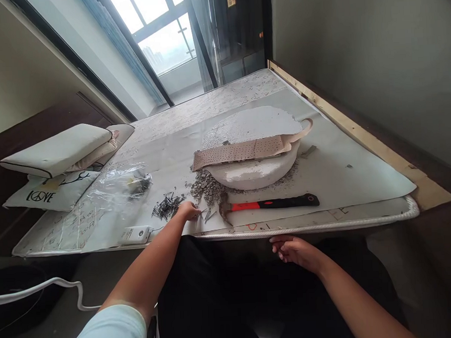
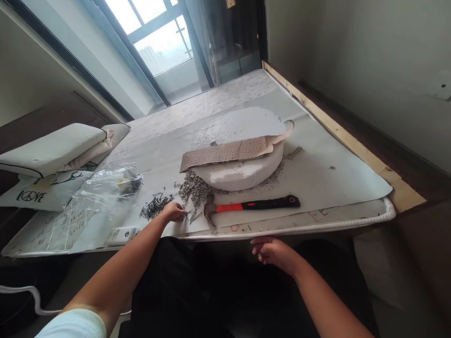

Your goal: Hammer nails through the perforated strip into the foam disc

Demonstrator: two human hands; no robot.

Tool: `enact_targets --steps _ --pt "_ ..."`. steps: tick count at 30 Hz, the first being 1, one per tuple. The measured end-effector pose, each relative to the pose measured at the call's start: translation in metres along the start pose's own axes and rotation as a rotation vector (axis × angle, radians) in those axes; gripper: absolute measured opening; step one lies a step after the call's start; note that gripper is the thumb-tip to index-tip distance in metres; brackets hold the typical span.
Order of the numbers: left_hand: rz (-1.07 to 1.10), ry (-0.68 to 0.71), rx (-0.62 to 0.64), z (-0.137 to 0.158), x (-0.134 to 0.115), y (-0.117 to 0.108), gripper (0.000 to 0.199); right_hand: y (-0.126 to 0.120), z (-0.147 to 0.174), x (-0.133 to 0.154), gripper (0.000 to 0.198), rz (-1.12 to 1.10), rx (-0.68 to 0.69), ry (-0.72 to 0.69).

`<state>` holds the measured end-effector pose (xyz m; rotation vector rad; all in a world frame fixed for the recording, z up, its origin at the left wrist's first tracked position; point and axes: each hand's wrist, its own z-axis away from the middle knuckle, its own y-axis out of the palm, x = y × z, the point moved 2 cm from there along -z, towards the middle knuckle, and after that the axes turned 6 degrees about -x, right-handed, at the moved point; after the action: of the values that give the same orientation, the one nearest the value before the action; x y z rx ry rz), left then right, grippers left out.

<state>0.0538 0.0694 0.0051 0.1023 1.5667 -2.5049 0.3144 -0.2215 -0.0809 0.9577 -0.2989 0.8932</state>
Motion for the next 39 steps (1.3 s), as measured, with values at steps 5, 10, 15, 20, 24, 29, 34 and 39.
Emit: enact_targets --steps 5,10,15,20,24,29,34,39 --pt "-0.03 -0.009 -0.019 0.005 -0.004 -0.001 0.021 0.0 -0.002 -0.001 0.032 0.015 -0.001 -0.006" --pt "-0.098 0.014 -0.023 0.008 -0.007 -0.003 0.029 0.0 -0.002 0.0 0.033 0.025 0.007 0.008" --pt "-0.282 0.174 -0.092 0.011 -0.013 -0.008 0.023 -0.001 -0.003 -0.001 0.033 0.016 0.007 0.009" --pt "-0.433 0.326 -0.134 0.013 -0.019 -0.005 0.018 0.0 -0.002 0.001 0.033 0.03 0.002 0.011" --pt "-0.502 0.397 -0.115 0.011 -0.019 -0.002 0.018 0.0 -0.001 0.001 0.033 0.036 0.008 0.001" --pt "-0.53 0.448 -0.137 0.013 -0.021 -0.002 0.021 0.0 -0.003 0.0 0.034 0.045 0.01 -0.004" --pt "-0.56 0.45 -0.156 0.019 -0.027 -0.002 0.014 0.001 -0.005 0.001 0.034 0.055 0.009 -0.015" --pt "-0.592 0.472 -0.176 0.013 -0.029 -0.004 0.008 0.006 -0.006 0.005 0.035 0.038 0.022 -0.041"
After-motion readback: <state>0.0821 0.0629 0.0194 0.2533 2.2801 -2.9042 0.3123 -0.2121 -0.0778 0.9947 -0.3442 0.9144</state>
